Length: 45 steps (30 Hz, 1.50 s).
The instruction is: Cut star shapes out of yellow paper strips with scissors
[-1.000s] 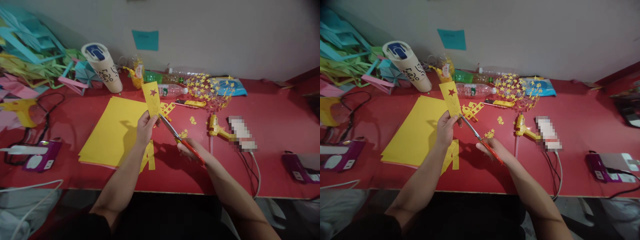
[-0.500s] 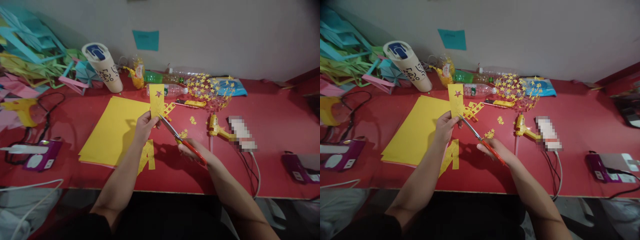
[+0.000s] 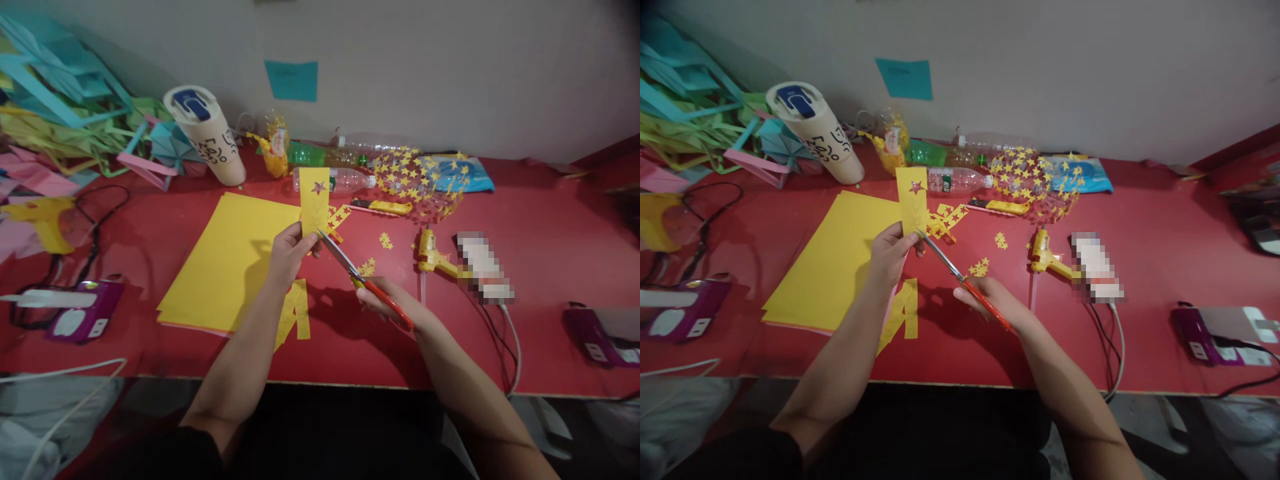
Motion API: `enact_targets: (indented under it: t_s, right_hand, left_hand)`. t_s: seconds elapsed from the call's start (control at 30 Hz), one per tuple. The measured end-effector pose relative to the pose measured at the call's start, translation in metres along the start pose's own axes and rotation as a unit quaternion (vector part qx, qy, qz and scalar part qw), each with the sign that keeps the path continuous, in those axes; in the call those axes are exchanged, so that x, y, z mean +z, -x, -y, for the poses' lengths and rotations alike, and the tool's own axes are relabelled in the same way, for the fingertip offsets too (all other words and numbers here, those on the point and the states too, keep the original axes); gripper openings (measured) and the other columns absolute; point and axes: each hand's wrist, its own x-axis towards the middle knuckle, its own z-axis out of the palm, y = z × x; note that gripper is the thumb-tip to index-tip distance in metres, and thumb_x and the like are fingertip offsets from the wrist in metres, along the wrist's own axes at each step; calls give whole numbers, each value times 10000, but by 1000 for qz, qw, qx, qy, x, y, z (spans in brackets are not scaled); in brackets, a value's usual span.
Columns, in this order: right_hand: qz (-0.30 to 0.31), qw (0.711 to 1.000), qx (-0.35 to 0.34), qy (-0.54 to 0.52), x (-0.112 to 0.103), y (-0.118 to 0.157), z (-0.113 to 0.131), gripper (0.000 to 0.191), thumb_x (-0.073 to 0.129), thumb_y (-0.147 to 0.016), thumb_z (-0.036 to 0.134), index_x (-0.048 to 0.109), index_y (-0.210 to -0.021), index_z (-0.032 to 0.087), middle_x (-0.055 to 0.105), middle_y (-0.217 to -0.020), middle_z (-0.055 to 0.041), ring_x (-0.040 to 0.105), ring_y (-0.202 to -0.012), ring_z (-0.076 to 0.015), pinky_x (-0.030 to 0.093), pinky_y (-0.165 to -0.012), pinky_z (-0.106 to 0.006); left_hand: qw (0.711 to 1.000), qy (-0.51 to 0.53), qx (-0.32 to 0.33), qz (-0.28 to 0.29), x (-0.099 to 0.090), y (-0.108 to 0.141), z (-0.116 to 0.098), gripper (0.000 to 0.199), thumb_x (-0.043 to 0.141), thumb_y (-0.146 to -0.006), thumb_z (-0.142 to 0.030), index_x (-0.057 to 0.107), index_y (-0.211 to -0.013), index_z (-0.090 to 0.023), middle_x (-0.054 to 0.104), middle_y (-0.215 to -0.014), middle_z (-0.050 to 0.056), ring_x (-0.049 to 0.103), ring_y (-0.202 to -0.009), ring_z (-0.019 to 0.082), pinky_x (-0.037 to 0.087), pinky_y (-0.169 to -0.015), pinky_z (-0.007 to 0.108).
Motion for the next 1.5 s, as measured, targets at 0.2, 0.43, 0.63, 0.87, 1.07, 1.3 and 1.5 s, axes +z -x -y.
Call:
enact_targets:
  t_s: [0.2,0.43,0.63,0.87,1.07,1.3,1.5]
  right_hand:
    - [-5,1000,6,-2,1,0,0,521,535,-738,702,414,-627,207,423,-524,50,385,-434,-75,291,-407,-227]
    - [-1,1000,5,13,0,0,1,543,528,-720,729,409,-621,209,423,-536,43,385,-440,-78,299,-405,-230]
    - [-3,1000,25,-5,1,1,2,541,539,-721,726,415,-633,206,399,-522,58,376,-412,-71,296,-400,-227]
    - [4,1000,17,-16,-1,1,1,575,535,-707,750,376,-616,205,353,-529,70,342,-456,-66,281,-440,-224]
    - [6,1000,6,5,-4,3,3,566,529,-717,742,359,-604,214,359,-527,64,331,-455,-71,261,-426,-225]
    - [15,1000,5,13,-6,3,1,531,564,-744,684,365,-601,213,354,-513,70,326,-427,-61,253,-399,-214]
    - [17,1000,-2,25,-8,2,-1,515,550,-774,661,367,-604,211,360,-518,68,334,-413,-56,255,-381,-206]
  left_hand:
    - [1000,-8,1,-5,-1,1,2,93,660,-684,-245,655,-711,-157,612,-538,-11,549,-472,86,491,-476,237]
    - [1000,-5,5,-6,-1,0,3,83,650,-698,-235,652,-714,-153,612,-536,-9,547,-461,88,490,-470,241]
    - [1000,-8,2,-2,-2,1,2,96,659,-695,-244,654,-707,-149,616,-539,-9,552,-464,82,484,-472,228]
    - [1000,-1,-22,0,-5,0,0,125,688,-671,-255,641,-676,-139,623,-529,-12,545,-456,73,470,-457,209]
    - [999,23,-43,5,-6,0,-3,129,709,-636,-238,635,-638,-132,621,-496,-14,538,-422,72,461,-431,203]
    - [997,32,-69,9,-7,-1,-5,116,710,-592,-211,635,-618,-126,616,-479,-17,532,-398,73,463,-422,208]
    - [997,12,-75,7,-7,-1,-10,132,707,-577,-234,627,-585,-129,609,-467,-15,531,-396,74,457,-411,207]
